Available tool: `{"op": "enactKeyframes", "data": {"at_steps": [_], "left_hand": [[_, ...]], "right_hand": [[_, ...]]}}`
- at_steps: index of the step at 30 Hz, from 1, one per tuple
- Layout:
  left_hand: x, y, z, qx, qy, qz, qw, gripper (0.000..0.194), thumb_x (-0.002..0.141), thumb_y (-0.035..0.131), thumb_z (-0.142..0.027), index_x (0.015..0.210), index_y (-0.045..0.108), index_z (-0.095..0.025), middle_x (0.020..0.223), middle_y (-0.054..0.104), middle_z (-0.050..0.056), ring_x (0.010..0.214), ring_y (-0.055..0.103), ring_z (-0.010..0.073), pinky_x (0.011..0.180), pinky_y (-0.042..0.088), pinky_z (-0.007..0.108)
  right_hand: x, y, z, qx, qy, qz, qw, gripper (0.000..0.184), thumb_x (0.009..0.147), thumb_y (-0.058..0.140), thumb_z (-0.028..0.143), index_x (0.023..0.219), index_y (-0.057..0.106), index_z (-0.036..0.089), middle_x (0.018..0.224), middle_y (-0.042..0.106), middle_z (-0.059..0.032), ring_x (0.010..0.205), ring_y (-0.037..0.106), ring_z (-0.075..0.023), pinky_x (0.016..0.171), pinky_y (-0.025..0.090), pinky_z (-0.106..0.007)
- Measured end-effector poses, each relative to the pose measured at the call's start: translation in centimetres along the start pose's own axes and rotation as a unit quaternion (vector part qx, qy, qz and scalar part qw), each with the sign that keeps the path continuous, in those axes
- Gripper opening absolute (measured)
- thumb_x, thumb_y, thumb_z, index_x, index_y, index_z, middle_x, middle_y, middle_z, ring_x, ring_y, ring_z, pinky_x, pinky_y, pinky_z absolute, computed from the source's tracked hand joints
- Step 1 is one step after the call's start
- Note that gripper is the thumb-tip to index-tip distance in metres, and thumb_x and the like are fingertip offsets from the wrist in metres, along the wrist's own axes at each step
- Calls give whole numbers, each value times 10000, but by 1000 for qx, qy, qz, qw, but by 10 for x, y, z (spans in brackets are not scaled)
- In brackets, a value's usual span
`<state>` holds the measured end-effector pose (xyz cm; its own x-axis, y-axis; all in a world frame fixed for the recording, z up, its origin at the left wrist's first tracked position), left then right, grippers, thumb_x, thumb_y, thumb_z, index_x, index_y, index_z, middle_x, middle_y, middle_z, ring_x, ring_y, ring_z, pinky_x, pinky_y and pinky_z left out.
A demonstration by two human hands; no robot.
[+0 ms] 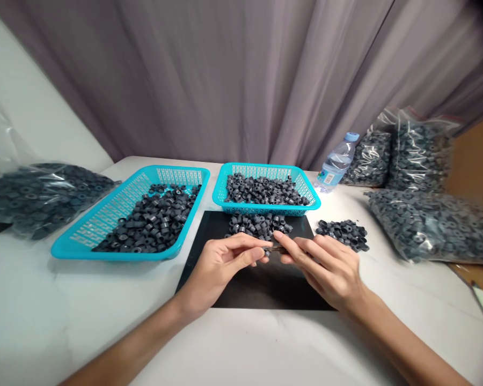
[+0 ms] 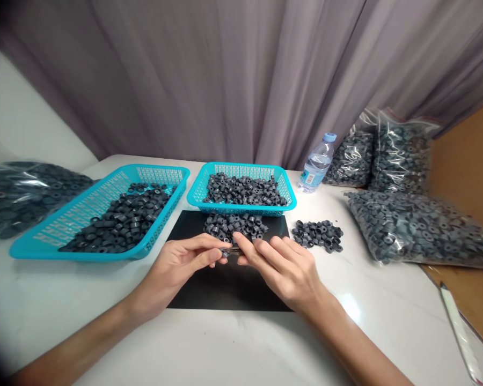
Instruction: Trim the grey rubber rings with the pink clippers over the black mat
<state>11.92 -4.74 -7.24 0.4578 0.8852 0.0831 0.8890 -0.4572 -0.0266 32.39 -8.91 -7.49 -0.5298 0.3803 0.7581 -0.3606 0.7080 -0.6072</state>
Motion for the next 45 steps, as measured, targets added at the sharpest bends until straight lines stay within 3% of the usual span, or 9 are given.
{"op": "enactKeyframes", "data": {"at_steps": [6,14,28,45], "left_hand": [[1,0,0,-15,-10,5,1000,158,909,714,-303,1010,813,-231,901,714,26,834,663,137,784,503,231],[2,-2,3,10,4,-7,1000,177,918,705,-299,1045,812,-239,855,710,21,805,637,134,782,499,237],[1,-3,1,34,44,-18,998,181,896,720,-273,1042,817,-227,865,718,36,787,649,144,779,541,255],[1,-2,-1,26,40,3,999,159,899,720,-256,1021,820,-242,830,699,18,788,644,128,752,536,219]], "right_hand": [[3,-3,0,-12,-13,-11,1000,457,941,711,155,1386,610,127,782,716,-9,629,500,-127,658,390,-276],[6,-6,-3,23,13,-12,1000,556,988,640,157,1516,468,168,821,732,-18,620,533,-122,657,419,-260],[3,0,-5,70,30,41,996,455,1006,609,177,1456,539,164,850,717,-26,671,571,-126,698,444,-265],[6,-3,-4,70,19,28,997,469,1002,612,167,1463,526,161,829,721,-19,629,526,-124,669,435,-259]]}}
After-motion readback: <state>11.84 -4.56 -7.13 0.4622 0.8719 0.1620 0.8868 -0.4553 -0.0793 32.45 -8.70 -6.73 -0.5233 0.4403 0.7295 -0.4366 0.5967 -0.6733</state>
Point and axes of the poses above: each hand's wrist, its own x-axis towards the middle knuckle, its own y-axis out of the palm, z = x × y, the point moved 3 cm from there along x, towards the middle knuckle
